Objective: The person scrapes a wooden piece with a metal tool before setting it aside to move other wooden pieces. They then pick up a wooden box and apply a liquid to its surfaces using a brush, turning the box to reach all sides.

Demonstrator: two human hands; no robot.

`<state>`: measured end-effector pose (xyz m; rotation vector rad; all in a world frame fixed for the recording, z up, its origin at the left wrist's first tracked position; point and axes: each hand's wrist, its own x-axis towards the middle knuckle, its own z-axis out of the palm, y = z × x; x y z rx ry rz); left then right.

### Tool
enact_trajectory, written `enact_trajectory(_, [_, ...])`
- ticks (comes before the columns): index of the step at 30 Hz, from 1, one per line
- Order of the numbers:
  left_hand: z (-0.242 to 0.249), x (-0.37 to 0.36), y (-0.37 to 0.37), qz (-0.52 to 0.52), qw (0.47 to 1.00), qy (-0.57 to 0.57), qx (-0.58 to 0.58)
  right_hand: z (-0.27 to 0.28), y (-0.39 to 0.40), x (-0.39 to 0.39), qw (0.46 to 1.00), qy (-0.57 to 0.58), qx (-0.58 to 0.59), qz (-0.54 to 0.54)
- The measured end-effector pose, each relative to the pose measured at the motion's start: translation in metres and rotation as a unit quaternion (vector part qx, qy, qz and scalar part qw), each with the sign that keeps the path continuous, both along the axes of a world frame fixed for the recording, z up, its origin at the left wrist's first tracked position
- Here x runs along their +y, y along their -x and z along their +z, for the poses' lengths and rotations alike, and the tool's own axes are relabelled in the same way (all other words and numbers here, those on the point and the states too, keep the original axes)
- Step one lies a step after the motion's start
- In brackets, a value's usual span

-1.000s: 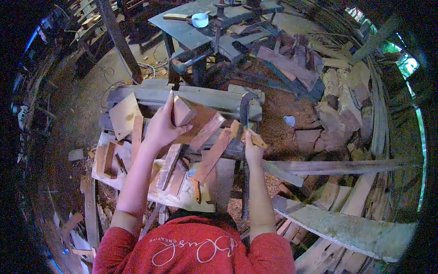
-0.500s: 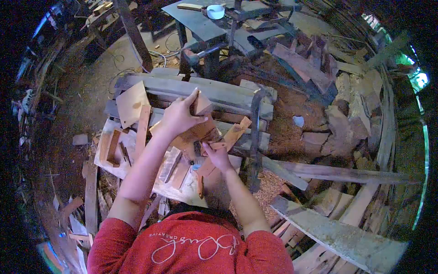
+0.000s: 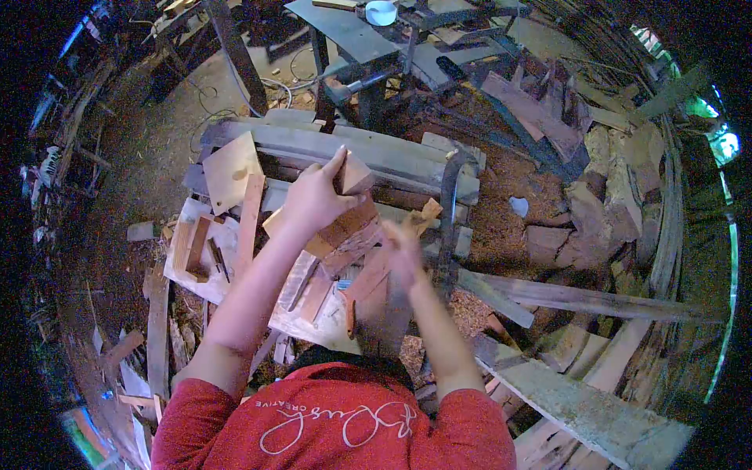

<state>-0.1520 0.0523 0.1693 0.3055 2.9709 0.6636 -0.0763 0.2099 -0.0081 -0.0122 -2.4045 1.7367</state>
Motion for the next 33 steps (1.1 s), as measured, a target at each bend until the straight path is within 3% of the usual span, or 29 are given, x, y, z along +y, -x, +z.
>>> enact_trajectory(1, [0.000, 0.001, 0.000, 0.000, 1.000, -0.001, 0.005, 0.005, -0.012, -0.017, 0.998, -0.041, 0.034, 0.040])
enact_trajectory(3, [-0.001, 0.000, 0.001, 0.000, 1.000, -0.003, 0.011, 0.035, -0.026, -0.049, 0.962, -0.216, -0.062, 0.157])
enact_trajectory(5, [-0.006, -0.003, 0.003, 0.000, 1.000, -0.020, 0.019, 0.017, -0.045, -0.077, 0.974, -0.108, 0.051, 0.191])
enact_trajectory(9, [-0.005, -0.013, 0.012, 0.032, 0.999, 0.002, -0.006, -0.005, -0.060, -0.093, 0.973, 0.025, 0.060, 0.220])
enact_trajectory(10, [-0.004, -0.020, 0.015, 0.040, 0.999, -0.007, -0.026, 0.002, -0.057, -0.086, 0.978, 0.138, -0.122, 0.099])
enact_trajectory(11, [-0.003, -0.028, 0.017, 0.047, 0.998, -0.016, -0.045, 0.009, -0.052, -0.078, 0.924, 0.243, -0.296, -0.028])
enact_trajectory(13, [-0.004, -0.042, 0.015, 0.040, 0.998, -0.030, -0.042, 0.017, -0.031, -0.056, 0.924, 0.353, -0.130, -0.066])
enact_trajectory(17, [-0.017, -0.066, 0.000, 0.146, 0.985, -0.074, -0.057, 0.034, -0.014, -0.047, 0.905, 0.356, -0.181, -0.144])
enact_trajectory(19, [-0.038, -0.077, -0.004, 0.197, 0.964, -0.178, 0.022, 0.031, -0.010, -0.044, 0.983, 0.123, -0.066, -0.115])
enact_trajectory(20, [-0.036, -0.079, -0.009, 0.208, 0.948, -0.241, -0.023, 0.028, -0.010, -0.043, 0.984, 0.123, -0.065, -0.115])
enact_trajectory(22, [-0.039, -0.080, -0.017, 0.229, 0.940, -0.254, 0.006, 0.025, -0.012, -0.044, 0.982, -0.106, 0.014, -0.159])
enact_trajectory(25, [-0.034, -0.073, -0.027, 0.270, 0.936, -0.225, 0.023, 0.031, -0.014, -0.061, 0.977, -0.196, -0.008, -0.090])
enact_trajectory(26, [-0.031, -0.071, -0.029, 0.286, 0.941, -0.181, 0.013, 0.044, -0.015, -0.073, 0.983, -0.146, -0.080, -0.077])
enact_trajectory(30, [-0.041, -0.076, -0.027, 0.285, 0.940, -0.187, 0.021, 0.038, -0.016, -0.089, 0.991, -0.089, -0.051, -0.090])
enact_trajectory(31, [-0.039, -0.075, -0.027, 0.285, 0.940, -0.183, 0.029, 0.043, -0.013, -0.085, 0.989, 0.064, -0.118, -0.059])
enact_trajectory(33, [-0.034, -0.071, -0.027, 0.288, 0.940, -0.180, 0.036, 0.055, -0.011, -0.078, 0.902, 0.358, -0.242, 0.005])
